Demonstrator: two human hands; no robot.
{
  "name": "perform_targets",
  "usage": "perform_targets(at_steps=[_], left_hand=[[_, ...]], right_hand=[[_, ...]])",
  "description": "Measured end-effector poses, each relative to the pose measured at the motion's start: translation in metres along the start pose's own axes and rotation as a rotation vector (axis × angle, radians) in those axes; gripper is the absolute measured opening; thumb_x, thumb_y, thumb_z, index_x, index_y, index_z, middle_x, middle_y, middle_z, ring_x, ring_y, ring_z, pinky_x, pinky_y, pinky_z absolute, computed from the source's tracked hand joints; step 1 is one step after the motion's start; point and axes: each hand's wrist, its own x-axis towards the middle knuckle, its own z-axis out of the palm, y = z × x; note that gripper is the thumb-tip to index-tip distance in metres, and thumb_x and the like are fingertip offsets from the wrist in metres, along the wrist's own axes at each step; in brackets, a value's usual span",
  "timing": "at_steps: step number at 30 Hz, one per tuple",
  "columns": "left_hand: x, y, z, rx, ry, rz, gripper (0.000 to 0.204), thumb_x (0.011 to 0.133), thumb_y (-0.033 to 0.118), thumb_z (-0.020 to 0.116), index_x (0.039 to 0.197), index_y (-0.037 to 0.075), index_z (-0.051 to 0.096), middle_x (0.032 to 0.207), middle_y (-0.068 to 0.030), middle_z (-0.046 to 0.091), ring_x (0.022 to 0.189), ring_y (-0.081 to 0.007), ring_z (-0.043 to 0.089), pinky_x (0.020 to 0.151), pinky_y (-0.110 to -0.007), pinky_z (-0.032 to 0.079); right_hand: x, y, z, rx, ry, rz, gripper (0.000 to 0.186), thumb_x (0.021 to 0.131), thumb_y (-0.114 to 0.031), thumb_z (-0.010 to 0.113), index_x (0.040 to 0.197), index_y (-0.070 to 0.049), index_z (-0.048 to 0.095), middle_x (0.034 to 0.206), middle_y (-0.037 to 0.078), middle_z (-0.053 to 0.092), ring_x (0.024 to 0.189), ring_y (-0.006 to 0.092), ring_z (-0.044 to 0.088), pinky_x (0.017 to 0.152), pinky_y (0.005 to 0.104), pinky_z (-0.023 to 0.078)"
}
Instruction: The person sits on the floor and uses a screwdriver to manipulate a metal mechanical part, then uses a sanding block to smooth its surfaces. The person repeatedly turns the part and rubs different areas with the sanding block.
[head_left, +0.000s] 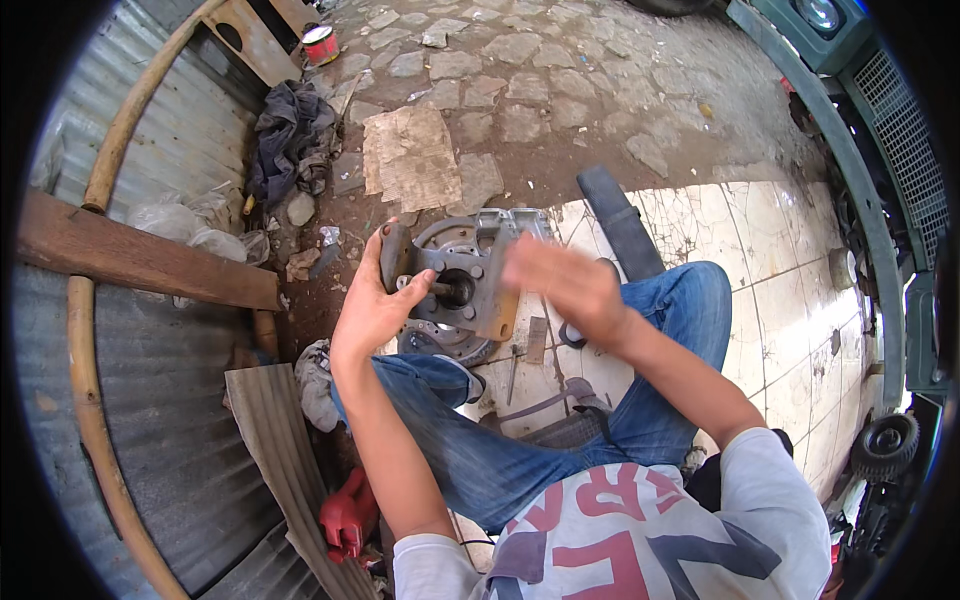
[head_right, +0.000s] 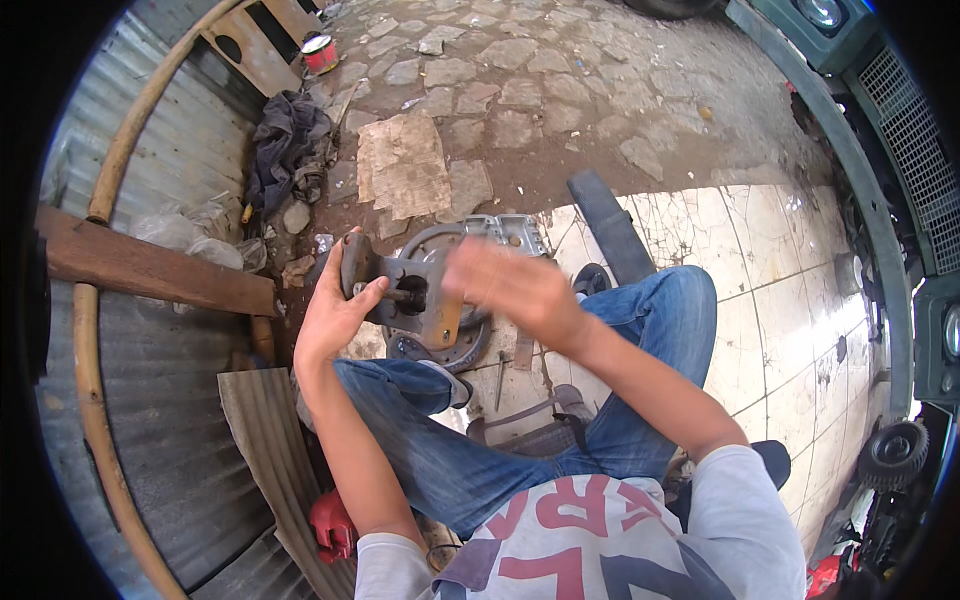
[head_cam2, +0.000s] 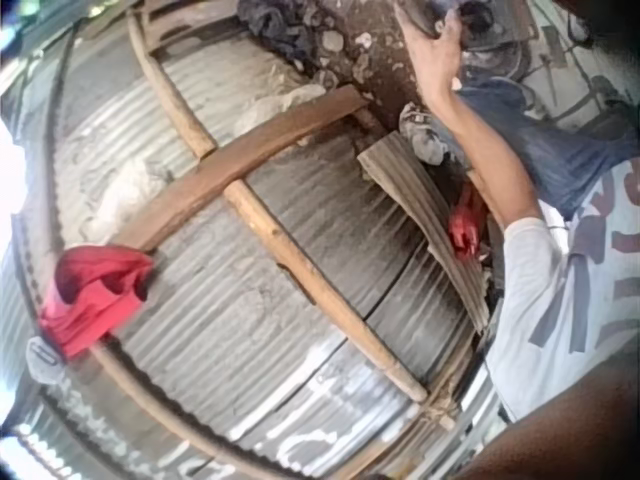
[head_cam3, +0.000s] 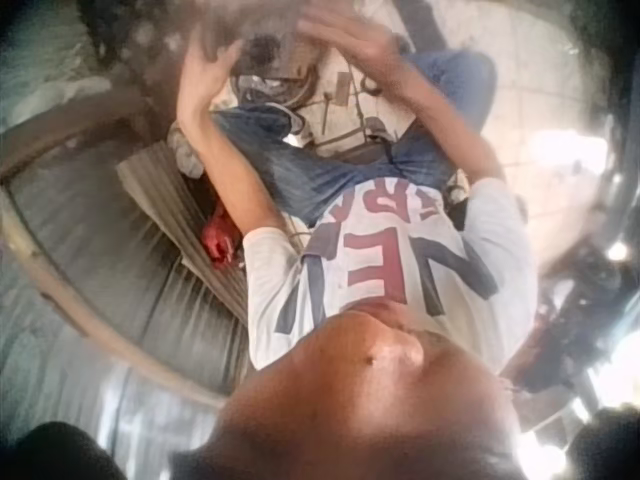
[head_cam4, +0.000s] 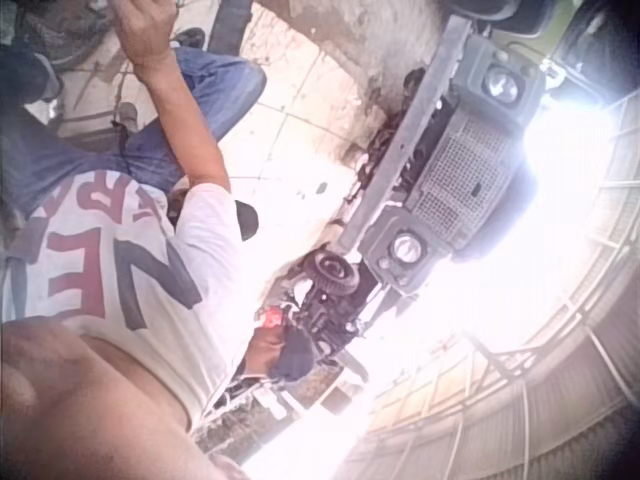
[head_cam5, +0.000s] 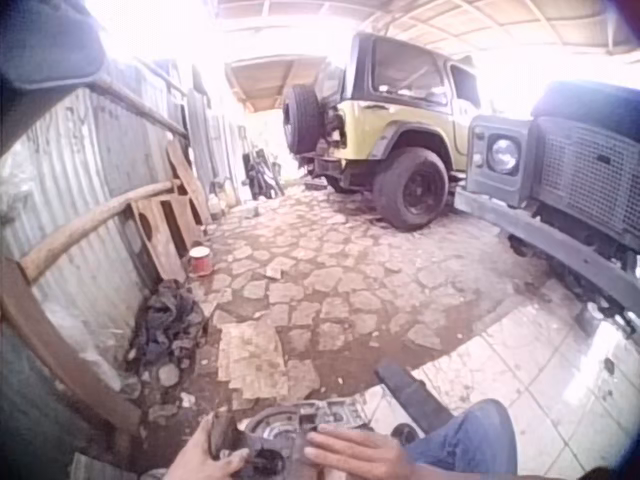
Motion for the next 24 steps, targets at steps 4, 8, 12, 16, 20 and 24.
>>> perform_targets(at_steps=[4, 8, 12, 16, 20, 24], left_hand=[[0.002, 0.007, -0.002, 0.022, 0.001, -0.059, 0.079, 0.085, 0.017, 0.081, 0.151, 0.002, 0.039, 0.131, -0.0136, 0.061, 0.115, -0.017, 0.059, 0.101, -0.031, 0.046], [0.007, 0.01, -0.002, -0.01, -0.051, -0.012, 0.078, 0.085, 0.016, 0.08, 0.151, 0.004, 0.04, 0.128, -0.0118, 0.061, 0.115, -0.0167, 0.058, 0.101, -0.031, 0.046], [0.009, 0.014, -0.003, 0.011, -0.069, -0.065, 0.078, 0.085, 0.017, 0.081, 0.151, 0.006, 0.041, 0.128, -0.0113, 0.061, 0.115, -0.0164, 0.058, 0.101, -0.031, 0.046], [0.015, 0.012, -0.002, 0.068, -0.111, -0.036, 0.08, 0.085, 0.018, 0.081, 0.152, 0.007, 0.039, 0.128, -0.0109, 0.06, 0.114, -0.016, 0.058, 0.1, -0.031, 0.046], [0.019, 0.02, 0.006, 0.04, -0.083, -0.123, 0.081, 0.087, 0.019, 0.08, 0.154, 0.006, 0.037, 0.129, -0.0112, 0.06, 0.112, -0.0153, 0.058, 0.098, -0.029, 0.047], [0.028, 0.015, 0.002, 0.034, -0.009, -0.173, 0.081, 0.089, 0.019, 0.078, 0.154, -0.001, 0.034, 0.13, -0.0135, 0.059, 0.111, -0.0157, 0.059, 0.097, -0.029, 0.048]], right_hand=[[-0.006, -0.009, -0.001, 0.012, 0.135, 0.203, 0.044, 0.084, 0.002, 0.065, 0.125, -0.014, 0.071, 0.127, 0.007, 0.069, 0.123, 0.0245, 0.064, 0.1, 0.0375, 0.055], [-0.016, -0.041, -0.012, 0.043, -0.001, -0.004, 0.041, 0.084, -0.001, 0.065, 0.123, -0.013, 0.071, 0.123, 0.008, 0.071, 0.12, 0.0246, 0.066, 0.097, 0.0374, 0.057], [-0.009, 0.011, -0.014, -0.165, 0.215, 0.321, 0.04, 0.083, -0.001, 0.066, 0.122, -0.009, 0.071, 0.124, 0.01, 0.07, 0.12, 0.0282, 0.065, 0.101, 0.0401, 0.055], [-0.006, -0.04, -0.018, 0.114, 0.074, -0.01, 0.042, 0.085, 0.001, 0.063, 0.124, -0.012, 0.071, 0.126, 0.007, 0.07, 0.123, 0.0255, 0.063, 0.102, 0.04, 0.053], [-0.017, 0.034, -0.012, -0.179, 0.204, 0.418, 0.047, 0.086, 0.007, 0.058, 0.127, -0.014, 0.068, 0.13, 0.006, 0.067, 0.125, 0.0233, 0.062, 0.102, 0.038, 0.054], [-0.021, 0.02, -0.029, -0.015, 0.329, 0.477, 0.048, 0.084, 0.009, 0.06, 0.126, -0.013, 0.068, 0.132, 0.007, 0.066, 0.126, 0.025, 0.061, 0.102, 0.0381, 0.054]])
